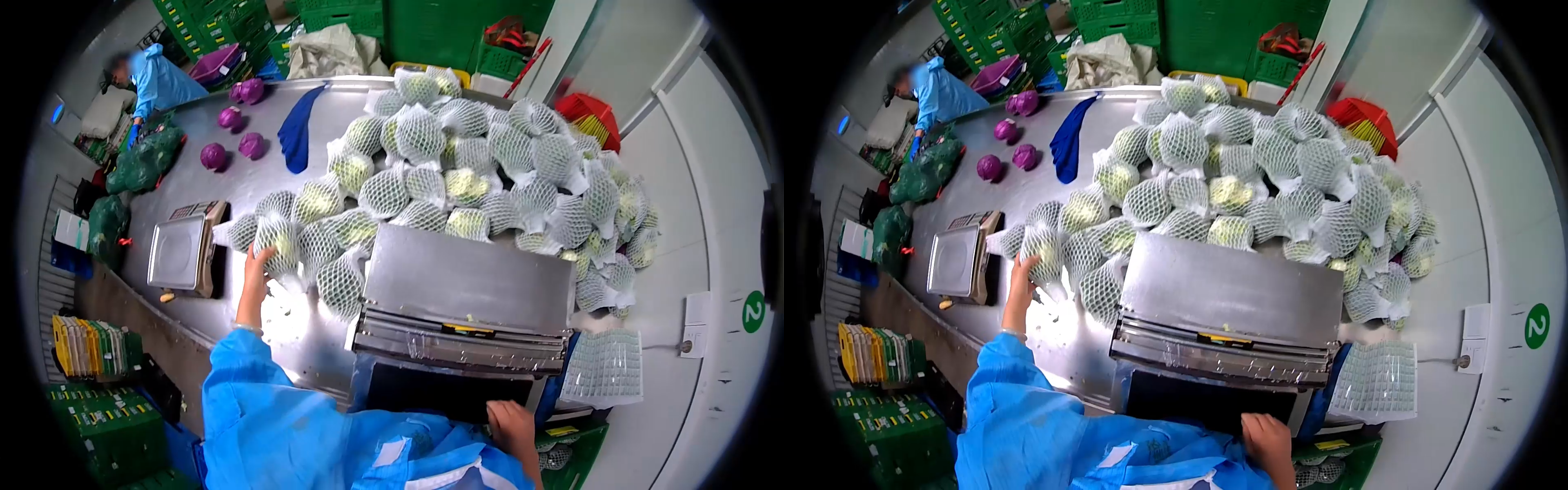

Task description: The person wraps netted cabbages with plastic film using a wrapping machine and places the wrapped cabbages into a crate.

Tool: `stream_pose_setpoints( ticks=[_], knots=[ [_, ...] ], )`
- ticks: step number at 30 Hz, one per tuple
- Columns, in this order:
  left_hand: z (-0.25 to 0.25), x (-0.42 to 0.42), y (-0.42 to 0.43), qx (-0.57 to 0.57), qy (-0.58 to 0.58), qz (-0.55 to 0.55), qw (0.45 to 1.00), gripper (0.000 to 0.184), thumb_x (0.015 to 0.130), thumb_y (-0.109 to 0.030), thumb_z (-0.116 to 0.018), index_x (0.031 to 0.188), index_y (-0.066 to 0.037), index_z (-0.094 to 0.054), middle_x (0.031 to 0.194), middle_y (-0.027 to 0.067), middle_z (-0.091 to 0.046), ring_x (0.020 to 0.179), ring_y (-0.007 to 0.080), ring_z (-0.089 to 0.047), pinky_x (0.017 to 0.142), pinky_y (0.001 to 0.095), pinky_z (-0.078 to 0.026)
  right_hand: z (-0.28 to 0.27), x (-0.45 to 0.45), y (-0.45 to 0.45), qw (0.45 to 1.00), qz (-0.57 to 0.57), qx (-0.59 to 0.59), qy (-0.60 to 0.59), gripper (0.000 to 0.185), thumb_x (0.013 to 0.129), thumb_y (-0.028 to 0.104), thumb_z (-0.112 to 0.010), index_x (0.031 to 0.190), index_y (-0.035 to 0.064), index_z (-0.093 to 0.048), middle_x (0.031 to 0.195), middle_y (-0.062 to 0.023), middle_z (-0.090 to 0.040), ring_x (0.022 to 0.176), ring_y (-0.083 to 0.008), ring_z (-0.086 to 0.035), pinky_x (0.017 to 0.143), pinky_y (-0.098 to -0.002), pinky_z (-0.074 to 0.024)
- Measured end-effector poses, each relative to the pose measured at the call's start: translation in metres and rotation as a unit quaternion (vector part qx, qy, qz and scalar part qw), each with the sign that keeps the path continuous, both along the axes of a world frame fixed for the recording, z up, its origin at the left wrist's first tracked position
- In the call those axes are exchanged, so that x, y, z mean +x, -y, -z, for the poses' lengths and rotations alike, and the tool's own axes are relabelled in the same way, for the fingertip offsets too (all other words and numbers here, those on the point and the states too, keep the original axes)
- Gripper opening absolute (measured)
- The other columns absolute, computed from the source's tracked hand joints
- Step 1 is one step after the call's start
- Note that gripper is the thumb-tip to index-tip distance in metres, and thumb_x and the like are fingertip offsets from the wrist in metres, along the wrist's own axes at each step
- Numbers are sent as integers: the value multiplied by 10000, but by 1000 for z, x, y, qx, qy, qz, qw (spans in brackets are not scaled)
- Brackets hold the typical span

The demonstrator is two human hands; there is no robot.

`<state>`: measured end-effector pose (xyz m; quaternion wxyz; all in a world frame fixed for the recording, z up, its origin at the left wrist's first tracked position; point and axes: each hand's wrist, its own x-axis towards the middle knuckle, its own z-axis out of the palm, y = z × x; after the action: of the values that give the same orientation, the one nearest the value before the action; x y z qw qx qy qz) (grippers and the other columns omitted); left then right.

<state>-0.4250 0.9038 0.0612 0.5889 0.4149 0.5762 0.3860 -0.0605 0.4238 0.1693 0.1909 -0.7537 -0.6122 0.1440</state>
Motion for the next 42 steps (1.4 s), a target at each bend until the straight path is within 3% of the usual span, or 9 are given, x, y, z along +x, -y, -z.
stream_pose_setpoints(
  ticks=[6, 11, 17, 21, 24, 28, 34, 38, 42],
  knots=[
    [-77, 97, 89, -97, 276, 122, 948, 585, 924, -407, -522, 1366, -29, -463, 1305, 130, -580, 1194, 272, -568, 1032, 430, -443, -14, -8, -91, 982, -25, 125, -137, 327, 809, 80, -717, 1118, 5, -640, 1097, -143, -674, 1012, -320, -647, 872, -372, -525],
    [-103, 232, 171, -266, 321, 302, 858, 575, 946, -398, -531, 1393, -45, -449, 1365, 118, -550, 1240, 264, -535, 1076, 422, -384, -1, 18, -145, 865, 62, 129, -481, 977, 748, 195, -818, 1521, 84, -231, 1542, -169, -267, 1359, -334, -396, 1046, -430, -429],
    [-56, 304, 211, 282, -122, 384, 871, 544, 979, -392, -539, 1345, 7, -489, 1245, 177, -625, 1105, 297, -619, 937, 373, -462, 53, 89, -121, 923, 144, 156, -322, 685, 843, 257, -750, 1392, -19, -448, 1352, -189, -524, 1227, -261, -534, 961, -340, -469],
    [-53, 302, 214, 217, -63, 408, 885, 514, 983, -390, -528, 1324, -5, -524, 1148, 208, -659, 1050, 319, -638, 912, 379, -472, 44, 108, -93, 863, 153, 103, -471, 625, 887, 258, -701, 1397, 1, -448, 1251, -188, -604, 1156, -266, -584, 944, -350, -472],
    [-66, 252, 210, 240, -130, 302, 913, 501, 891, -303, -693, 1305, -53, -559, 1181, 165, -626, 772, 205, -613, 739, 326, -516, 21, 119, -47, 915, 201, 172, -303, 567, 874, 258, -709, 1343, 11, -509, 1218, -173, -621, 1121, -287, -599, 931, -372, -480],
    [-61, 172, 215, 328, -385, 216, 835, 240, 789, -232, -768, 755, -7, -694, 704, 123, -643, 744, 303, -592, 679, 414, -463, 34, 126, 20, 945, 318, 80, -12, 389, 824, 324, -740, 1047, 15, -664, 1023, -122, -622, 1027, -318, -571, 913, -425, -438],
    [-17, 192, 252, 326, -353, 302, 824, 209, 825, -230, -730, 775, -31, -688, 776, 116, -592, 760, 311, -563, 707, 390, -439, 98, 101, -10, 961, 244, 84, 96, 242, 864, 250, -676, 841, 11, -644, 867, -127, -617, 881, -348, -570, 804, -422, -435],
    [-77, 172, 221, -30, -74, 415, 906, 196, 944, -169, -606, 783, -59, -582, 747, -16, -529, 757, 76, -472, 688, 254, -409, 50, 128, 13, 842, 195, 38, -502, 230, 975, 199, -543, 826, 24, -554, 739, -55, -587, 671, -145, -542, 626, -303, -440],
    [-161, 191, 190, -64, 296, 400, 865, 213, 987, -308, -547, 917, -107, -537, 1007, 159, -672, 1038, 317, -643, 955, 513, -486, -27, 135, -14, 624, 19, 303, -720, 144, 997, 165, -486, 921, 54, -538, 884, -126, -651, 816, -209, -587, 732, -338, -458]
  ],
)
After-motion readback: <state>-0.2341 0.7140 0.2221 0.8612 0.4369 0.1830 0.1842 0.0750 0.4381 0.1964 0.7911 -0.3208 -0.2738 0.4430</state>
